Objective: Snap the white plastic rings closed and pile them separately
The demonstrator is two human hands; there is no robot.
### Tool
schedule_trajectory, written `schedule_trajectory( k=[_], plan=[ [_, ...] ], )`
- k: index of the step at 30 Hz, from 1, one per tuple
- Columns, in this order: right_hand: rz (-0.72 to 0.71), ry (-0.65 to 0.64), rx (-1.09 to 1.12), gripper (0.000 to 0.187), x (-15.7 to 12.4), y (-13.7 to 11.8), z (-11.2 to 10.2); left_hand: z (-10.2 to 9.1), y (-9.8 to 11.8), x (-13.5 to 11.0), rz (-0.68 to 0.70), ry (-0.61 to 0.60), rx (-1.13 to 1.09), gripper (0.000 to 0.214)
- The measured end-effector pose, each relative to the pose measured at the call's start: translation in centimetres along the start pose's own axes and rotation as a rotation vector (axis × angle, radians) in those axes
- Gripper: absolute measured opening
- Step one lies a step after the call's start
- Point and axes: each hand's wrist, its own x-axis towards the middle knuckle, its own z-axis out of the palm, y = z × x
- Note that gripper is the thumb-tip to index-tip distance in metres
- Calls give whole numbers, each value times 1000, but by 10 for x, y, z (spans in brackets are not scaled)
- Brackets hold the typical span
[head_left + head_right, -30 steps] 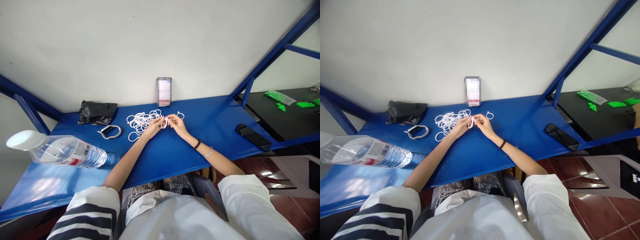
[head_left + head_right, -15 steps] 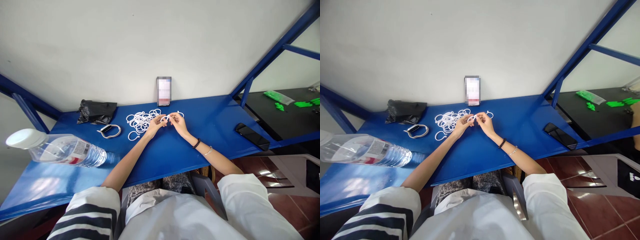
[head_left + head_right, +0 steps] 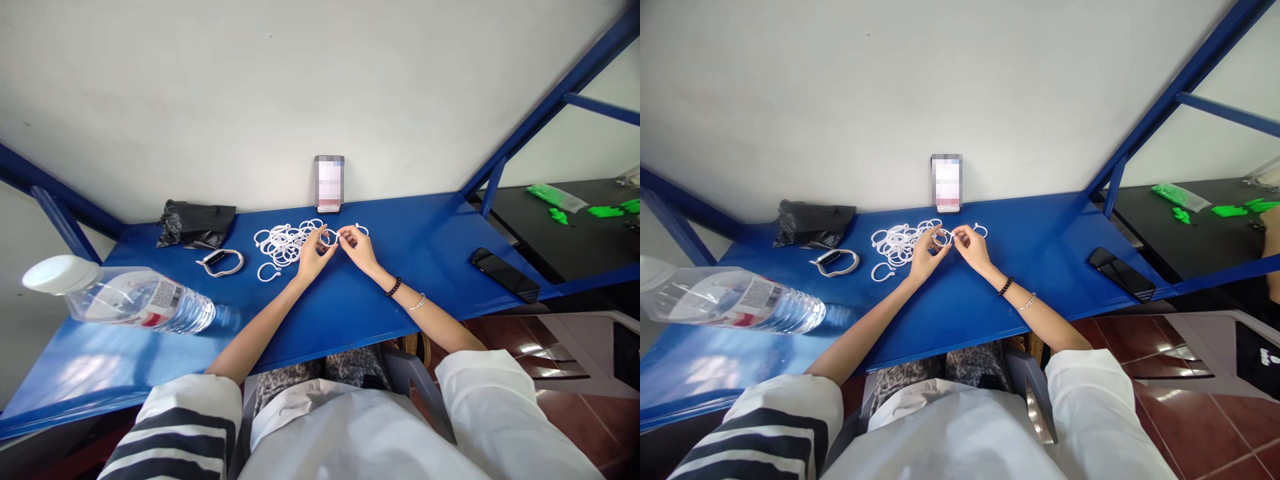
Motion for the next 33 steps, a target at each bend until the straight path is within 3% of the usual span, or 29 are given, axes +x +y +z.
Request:
schedule_trajectory(
  k=[14,20,33],
  plan=[
    [-114,-5,-226,9,2,0,-4,-1,0,1,28,60,157,44],
    [-147,-29,-232,11,2,-1,-6,-4,-1,1,71,54,266,41],
    [-145,-30,-189,12,1,-1,-5,-3,-2,1,37,65,261,42]
  ],
)
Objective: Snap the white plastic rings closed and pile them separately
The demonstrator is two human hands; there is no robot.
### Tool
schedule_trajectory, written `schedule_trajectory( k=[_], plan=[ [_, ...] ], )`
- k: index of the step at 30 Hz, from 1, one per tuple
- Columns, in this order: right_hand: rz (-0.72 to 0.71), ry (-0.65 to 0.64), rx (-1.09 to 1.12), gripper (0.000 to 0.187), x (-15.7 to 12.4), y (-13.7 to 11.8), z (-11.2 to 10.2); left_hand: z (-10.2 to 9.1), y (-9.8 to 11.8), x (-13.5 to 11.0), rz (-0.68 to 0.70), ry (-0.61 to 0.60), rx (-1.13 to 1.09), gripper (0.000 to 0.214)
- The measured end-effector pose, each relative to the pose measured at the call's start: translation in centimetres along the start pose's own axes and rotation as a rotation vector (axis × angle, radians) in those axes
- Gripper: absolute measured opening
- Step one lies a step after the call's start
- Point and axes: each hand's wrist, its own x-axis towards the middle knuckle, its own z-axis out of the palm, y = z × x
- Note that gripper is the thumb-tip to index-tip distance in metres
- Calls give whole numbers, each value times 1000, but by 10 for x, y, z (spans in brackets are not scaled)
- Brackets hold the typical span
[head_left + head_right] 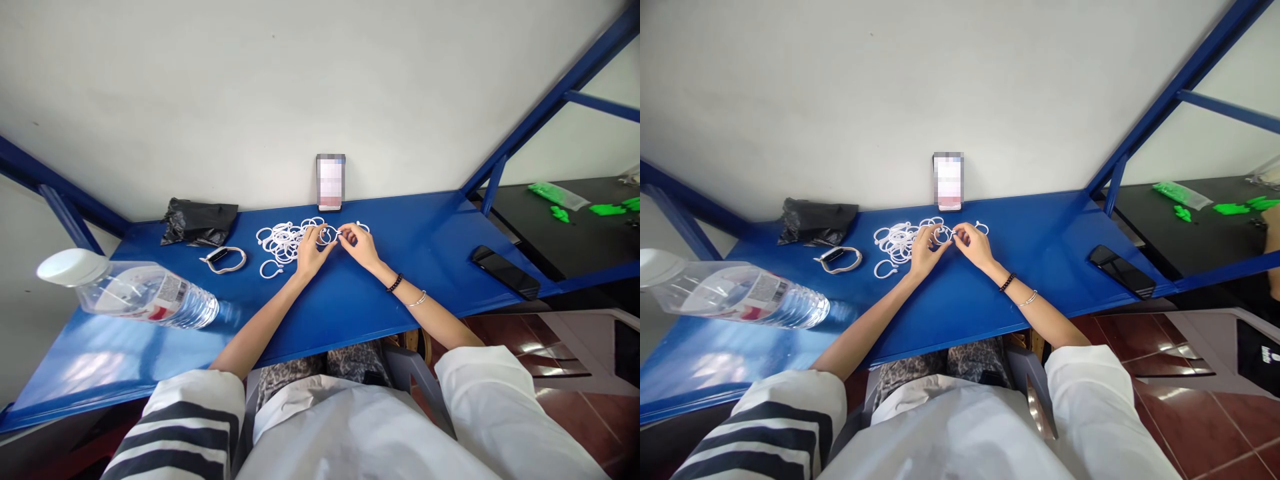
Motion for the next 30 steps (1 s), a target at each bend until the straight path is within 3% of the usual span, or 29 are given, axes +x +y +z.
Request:
schedule_trajectory(
  k=[30],
  plan=[
    [-88,-35,-81,12,-7,-4,3,1,-2,-1,-40,-31,-99,38]
  ],
)
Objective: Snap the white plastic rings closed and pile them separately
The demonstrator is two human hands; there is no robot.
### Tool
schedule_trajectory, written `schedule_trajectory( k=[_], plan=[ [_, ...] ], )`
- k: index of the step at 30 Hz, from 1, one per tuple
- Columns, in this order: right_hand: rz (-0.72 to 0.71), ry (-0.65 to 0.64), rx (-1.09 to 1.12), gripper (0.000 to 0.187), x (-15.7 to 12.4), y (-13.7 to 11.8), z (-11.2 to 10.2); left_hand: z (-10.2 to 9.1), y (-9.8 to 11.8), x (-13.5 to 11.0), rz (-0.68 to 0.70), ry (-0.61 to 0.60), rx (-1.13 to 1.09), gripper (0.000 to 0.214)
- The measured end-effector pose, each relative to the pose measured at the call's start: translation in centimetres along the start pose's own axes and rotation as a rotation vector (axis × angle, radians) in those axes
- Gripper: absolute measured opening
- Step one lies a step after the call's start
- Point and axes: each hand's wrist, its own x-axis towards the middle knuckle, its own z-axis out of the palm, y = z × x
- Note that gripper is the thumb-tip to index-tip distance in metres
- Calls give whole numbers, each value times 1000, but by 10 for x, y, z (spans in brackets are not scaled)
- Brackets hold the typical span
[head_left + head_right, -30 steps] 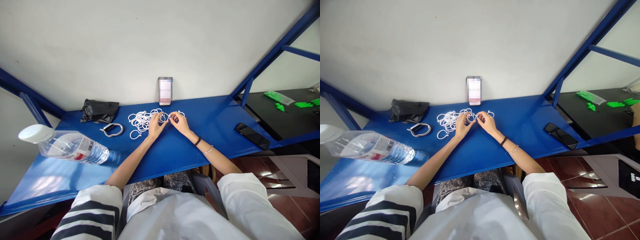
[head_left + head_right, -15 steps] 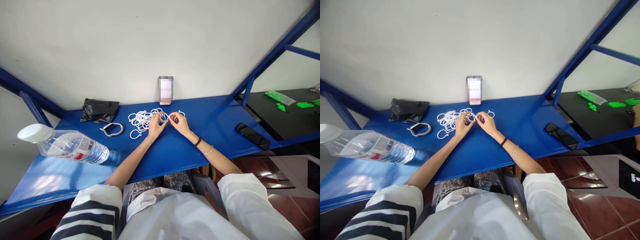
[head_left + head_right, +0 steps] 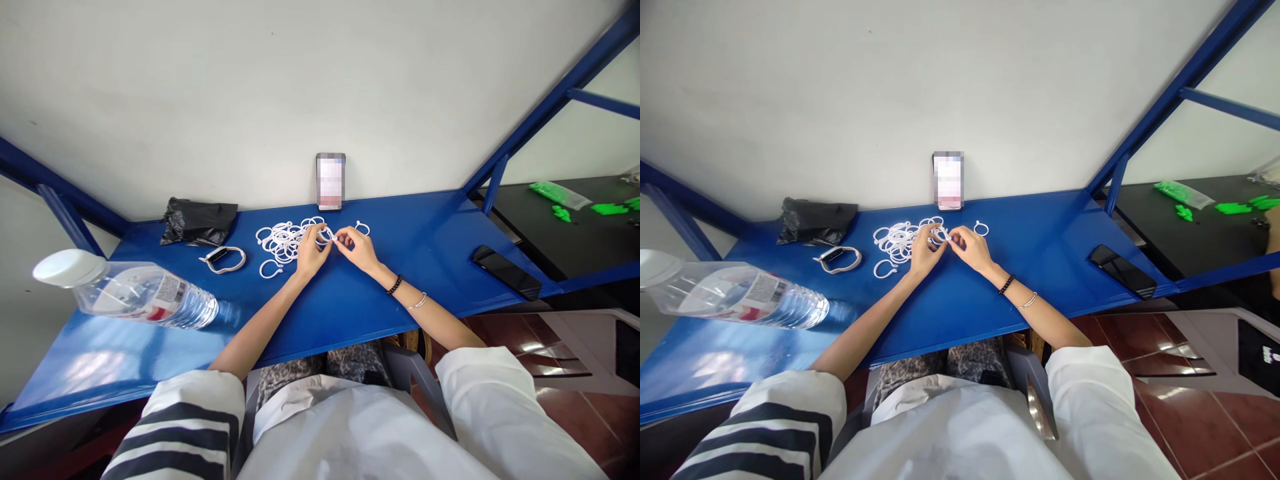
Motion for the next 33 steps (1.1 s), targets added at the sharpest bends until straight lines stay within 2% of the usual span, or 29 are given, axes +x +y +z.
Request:
schedule_trajectory(
  k=[11,33],
  plan=[
    [-17,11,-66,13,0,-2,-1,-1,2,0,18,-15,12,38],
    [33,27,-6,23,1,-4,-3,-4,5,1,17,-11,-36,41]
  ],
)
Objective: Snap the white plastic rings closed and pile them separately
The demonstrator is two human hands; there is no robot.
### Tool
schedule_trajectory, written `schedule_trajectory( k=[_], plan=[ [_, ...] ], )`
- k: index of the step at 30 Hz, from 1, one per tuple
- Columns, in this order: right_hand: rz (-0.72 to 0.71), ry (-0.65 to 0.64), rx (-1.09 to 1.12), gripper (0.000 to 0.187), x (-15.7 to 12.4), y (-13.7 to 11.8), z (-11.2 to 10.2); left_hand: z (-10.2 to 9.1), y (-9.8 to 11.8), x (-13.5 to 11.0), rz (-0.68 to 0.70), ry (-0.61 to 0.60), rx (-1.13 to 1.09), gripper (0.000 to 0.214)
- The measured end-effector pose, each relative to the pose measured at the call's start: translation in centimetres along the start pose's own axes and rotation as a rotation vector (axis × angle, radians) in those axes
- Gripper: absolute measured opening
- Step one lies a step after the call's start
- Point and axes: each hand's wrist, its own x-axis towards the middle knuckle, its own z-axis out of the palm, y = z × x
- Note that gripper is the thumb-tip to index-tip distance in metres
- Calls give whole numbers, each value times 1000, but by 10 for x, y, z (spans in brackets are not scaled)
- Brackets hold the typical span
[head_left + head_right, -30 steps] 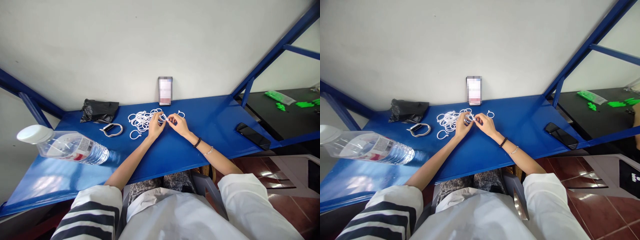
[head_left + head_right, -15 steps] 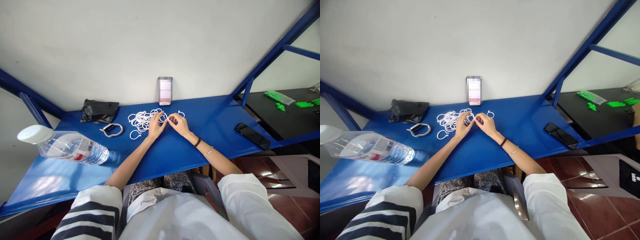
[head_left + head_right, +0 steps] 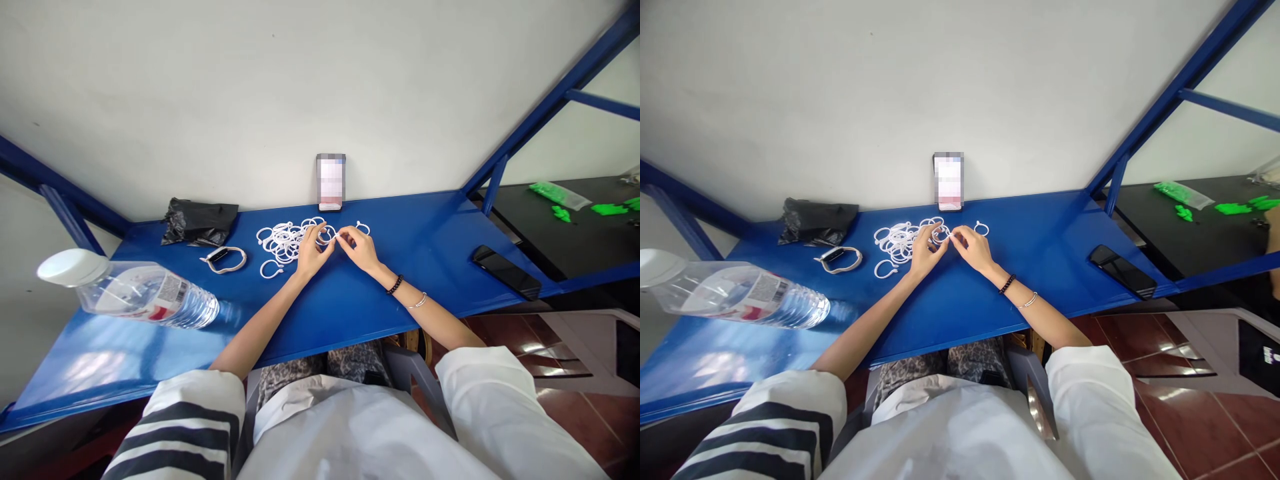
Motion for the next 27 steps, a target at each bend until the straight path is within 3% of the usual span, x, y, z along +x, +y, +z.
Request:
schedule_trajectory(
  k=[12,27],
  plan=[
    [21,42,3,23,2,5,1,3,-7,-1,45,7,47,47],
    [5,34,2,21,3,10,-1,3,-6,0,6,23,5,43]
  ],
)
